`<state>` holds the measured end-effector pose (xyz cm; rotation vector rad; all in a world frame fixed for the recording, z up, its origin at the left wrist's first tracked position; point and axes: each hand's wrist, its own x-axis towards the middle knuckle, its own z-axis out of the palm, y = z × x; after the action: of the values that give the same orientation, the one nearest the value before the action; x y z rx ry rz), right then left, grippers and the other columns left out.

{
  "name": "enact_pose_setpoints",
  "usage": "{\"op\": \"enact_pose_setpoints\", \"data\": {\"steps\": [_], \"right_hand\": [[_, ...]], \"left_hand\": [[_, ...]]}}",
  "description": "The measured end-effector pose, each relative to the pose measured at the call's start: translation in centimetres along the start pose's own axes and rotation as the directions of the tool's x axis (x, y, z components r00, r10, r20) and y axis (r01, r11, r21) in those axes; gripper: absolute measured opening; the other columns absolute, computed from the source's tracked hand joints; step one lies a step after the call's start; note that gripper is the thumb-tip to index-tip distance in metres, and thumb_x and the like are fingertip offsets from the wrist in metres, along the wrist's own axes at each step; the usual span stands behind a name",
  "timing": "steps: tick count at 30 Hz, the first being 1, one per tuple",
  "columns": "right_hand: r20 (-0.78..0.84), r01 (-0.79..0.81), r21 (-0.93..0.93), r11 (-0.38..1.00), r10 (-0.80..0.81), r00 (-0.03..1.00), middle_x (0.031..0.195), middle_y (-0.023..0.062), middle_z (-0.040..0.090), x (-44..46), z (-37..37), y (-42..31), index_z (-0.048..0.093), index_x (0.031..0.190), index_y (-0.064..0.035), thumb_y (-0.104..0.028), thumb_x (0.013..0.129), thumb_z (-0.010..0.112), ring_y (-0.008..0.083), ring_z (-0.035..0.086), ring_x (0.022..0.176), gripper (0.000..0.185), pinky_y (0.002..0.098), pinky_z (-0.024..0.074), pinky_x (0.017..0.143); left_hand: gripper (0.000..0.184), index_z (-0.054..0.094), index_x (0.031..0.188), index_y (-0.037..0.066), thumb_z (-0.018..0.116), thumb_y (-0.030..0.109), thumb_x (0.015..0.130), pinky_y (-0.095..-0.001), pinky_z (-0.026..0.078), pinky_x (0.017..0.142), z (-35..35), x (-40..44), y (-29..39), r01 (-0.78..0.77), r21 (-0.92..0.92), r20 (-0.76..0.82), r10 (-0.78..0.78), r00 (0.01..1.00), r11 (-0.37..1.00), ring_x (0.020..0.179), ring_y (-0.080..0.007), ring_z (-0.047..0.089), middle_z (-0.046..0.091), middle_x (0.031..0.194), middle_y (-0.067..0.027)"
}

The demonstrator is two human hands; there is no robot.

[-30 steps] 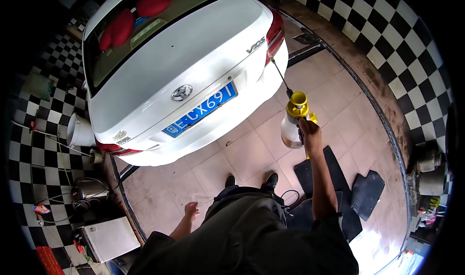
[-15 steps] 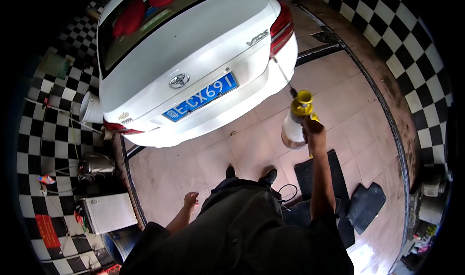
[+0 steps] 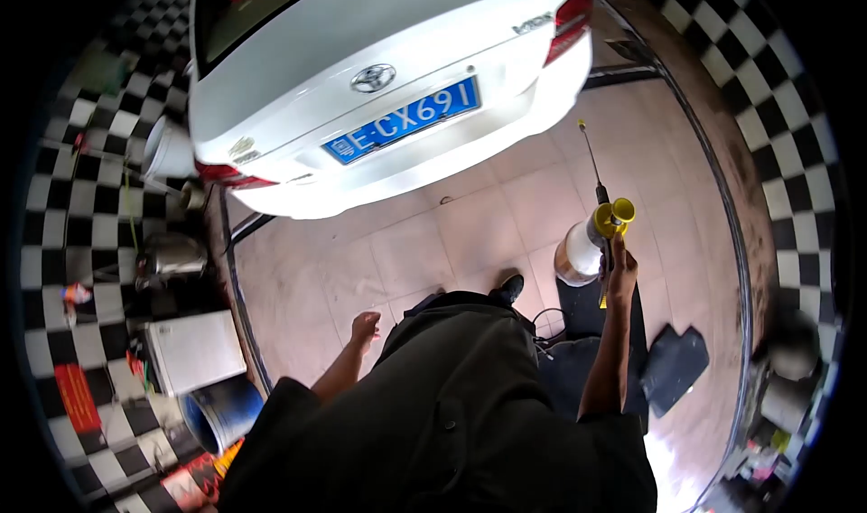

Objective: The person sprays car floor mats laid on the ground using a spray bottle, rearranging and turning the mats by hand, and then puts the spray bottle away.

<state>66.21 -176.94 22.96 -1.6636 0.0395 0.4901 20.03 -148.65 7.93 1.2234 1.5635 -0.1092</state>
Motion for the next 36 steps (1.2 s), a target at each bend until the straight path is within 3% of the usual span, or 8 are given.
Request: {"op": "enact_pose_setpoints", "data": {"steps": [4, 11, 15, 18, 20, 24, 26, 36], "right_hand": [[-0.251, -0.091, 0.139, 0.986, 0.124, 0.960, 0.049, 0.0000, 0.046, -6.8, -2.3, 3.5, 0.050, 0.059, -0.0086, -0.046, 0.080, 0.053, 0.0079, 0.041, 0.036, 0.043, 0.0208, 0.0319, 0.034], [-0.508, -0.153, 0.210, 0.966, 0.241, 0.827, 0.051, 0.0009, 0.046, -22.4, -3.4, 9.9, 0.052, 0.068, -0.0053, -0.048, 0.082, 0.049, 0.0089, 0.043, 0.039, 0.045, 0.0218, 0.0344, 0.037], [-0.658, -0.239, 0.270, 0.933, 0.360, 0.661, 0.052, 0.0006, 0.046, -33.0, -3.2, 15.3, 0.051, 0.068, -0.0063, -0.052, 0.080, 0.049, 0.0090, 0.044, 0.040, 0.047, 0.0216, 0.0356, 0.038], [-0.736, -0.244, 0.402, 0.882, 0.470, 0.488, 0.054, 0.0012, 0.048, -40.6, -2.6, 19.9, 0.050, 0.067, -0.0078, -0.057, 0.076, 0.050, 0.0103, 0.046, 0.042, 0.050, 0.0229, 0.0371, 0.040], [-0.744, -0.265, 0.464, 0.845, 0.534, 0.401, 0.054, 0.0017, 0.047, -45.1, -1.8, 22.7, 0.049, 0.066, -0.0080, -0.058, 0.076, 0.049, 0.0107, 0.046, 0.042, 0.051, 0.0235, 0.0379, 0.041], [-0.663, -0.295, 0.609, 0.737, 0.676, 0.321, 0.050, 0.0014, 0.044, -52.7, -0.4, 29.6, 0.046, 0.063, -0.0093, -0.060, 0.076, 0.047, 0.0122, 0.043, 0.039, 0.052, 0.0252, 0.0360, 0.038], [-0.636, -0.312, 0.668, 0.675, 0.736, 0.229, 0.049, 0.0013, 0.042, -55.6, 0.4, 33.3, 0.045, 0.062, -0.0093, -0.059, 0.077, 0.046, 0.0131, 0.041, 0.038, 0.052, 0.0263, 0.0349, 0.036], [-0.398, -0.303, 0.818, 0.489, 0.861, 0.316, 0.051, 0.0021, 0.042, -63.3, 2.2, 45.4, 0.045, 0.063, -0.0083, -0.048, 0.082, 0.045, 0.0137, 0.041, 0.039, 0.044, 0.0277, 0.0358, 0.037]], "left_hand": [[0.026, 0.055, 0.096, 0.008, 0.058, 0.025, 0.077, -0.0315, 0.047, 0.053, -3.1, 2.8, -3.1, 0.077, -0.065, 0.055, -0.074, 0.996, 0.995, 0.064, -0.0166, 0.051, 0.055, 0.085, -0.0057], [0.021, 0.054, 0.094, 0.010, 0.058, 0.022, 0.077, -0.0325, 0.045, 0.055, -10.0, 7.7, -6.3, -0.037, 0.302, 0.273, -0.049, 0.961, 0.953, 0.062, -0.0159, 0.047, 0.052, 0.079, -0.0040], [0.019, 0.053, 0.094, 0.012, 0.057, 0.021, 0.078, -0.0337, 0.043, 0.056, -13.2, 11.7, -6.0, -0.183, 0.536, 0.418, -0.071, 0.906, 0.824, 0.063, -0.0153, 0.045, 0.048, 0.076, -0.0026], [0.018, 0.053, 0.094, 0.013, 0.056, 0.020, 0.079, -0.0346, 0.042, 0.057, -13.5, 15.2, -4.0, -0.124, 0.515, 0.422, -0.125, 0.898, 0.849, 0.063, -0.0148, 0.043, 0.046, 0.074, -0.0016], [0.017, 0.052, 0.093, 0.013, 0.056, 0.021, 0.079, -0.0347, 0.042, 0.059, -12.7, 16.3, -1.9, 0.006, 0.386, 0.376, -0.163, 0.912, 0.923, 0.064, -0.0148, 0.044, 0.047, 0.076, -0.0007], [0.020, 0.054, 0.096, 0.014, 0.057, 0.023, 0.078, -0.0351, 0.043, 0.057, -9.7, 15.3, 1.7, -0.089, 0.372, 0.365, -0.057, 0.929, 0.924, 0.064, -0.0150, 0.045, 0.050, 0.079, -0.0014], [0.021, 0.055, 0.096, 0.013, 0.058, 0.023, 0.078, -0.0339, 0.044, 0.056, -8.0, 13.9, 2.4, -0.153, 0.425, 0.387, -0.026, 0.922, 0.892, 0.063, -0.0145, 0.046, 0.052, 0.079, -0.0017], [0.024, 0.055, 0.093, 0.007, 0.057, 0.025, 0.078, -0.0276, 0.043, 0.049, -0.1, 0.1, 2.0, -0.442, 0.660, 0.536, 0.032, 0.844, 0.607, 0.060, -0.0137, 0.049, 0.051, 0.075, -0.0035]]}}
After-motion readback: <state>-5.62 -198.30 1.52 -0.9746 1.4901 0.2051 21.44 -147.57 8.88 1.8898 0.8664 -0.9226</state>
